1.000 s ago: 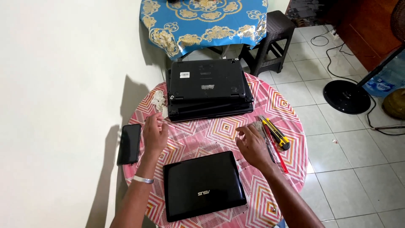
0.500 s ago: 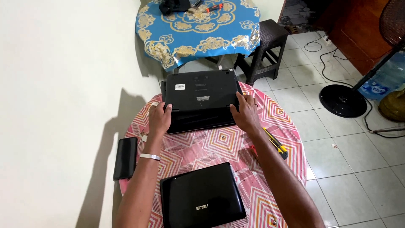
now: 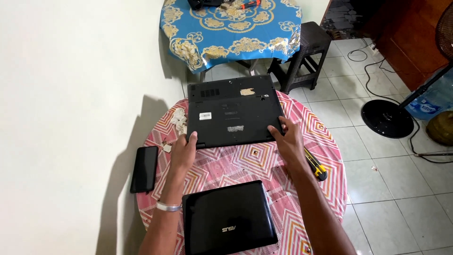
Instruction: The person is using a manual screwdriver to remove several screws from the bottom panel of a laptop to disassemble it.
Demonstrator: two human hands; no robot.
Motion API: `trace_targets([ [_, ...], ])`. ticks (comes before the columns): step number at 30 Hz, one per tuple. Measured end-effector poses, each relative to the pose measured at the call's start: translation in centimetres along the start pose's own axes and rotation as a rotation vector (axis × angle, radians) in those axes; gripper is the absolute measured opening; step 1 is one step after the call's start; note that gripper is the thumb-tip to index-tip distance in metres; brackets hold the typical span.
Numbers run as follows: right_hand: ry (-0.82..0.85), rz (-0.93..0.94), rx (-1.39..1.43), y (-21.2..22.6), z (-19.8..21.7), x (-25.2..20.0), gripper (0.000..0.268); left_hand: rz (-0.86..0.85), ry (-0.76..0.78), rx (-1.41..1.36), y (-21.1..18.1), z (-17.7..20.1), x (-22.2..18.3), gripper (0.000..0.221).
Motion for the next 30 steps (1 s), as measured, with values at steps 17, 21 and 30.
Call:
trace_targets([
  [17, 0.307, -0.409, 0.27, -6.7, 1.2, -22.8, 0.082, 0.277, -0.058, 0.328, 32.2, -2.3, -17.0, 0.041],
  [21, 0.275, -0.366, 0.181, -9.7, 0.3, -23.8, 0.077, 0.293, -0.011, 0.356, 32.1, -2.3, -15.9, 0.04],
  [30, 0.36, -0.353, -0.124, -6.2, 1.5, -23.7, 0.051, 0.414, 0.069, 0.416, 21.2, 3.6, -15.2, 0.037],
])
Point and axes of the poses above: each hand's wrist, its own x-axis towards the middle knuckle, its own z-axis out of the back of the hand, y = z × x, the point moved 9 cm from there along x, towards the middle knuckle, and after that the axes turned 7 degrees about -x, right-handed, at the moved point
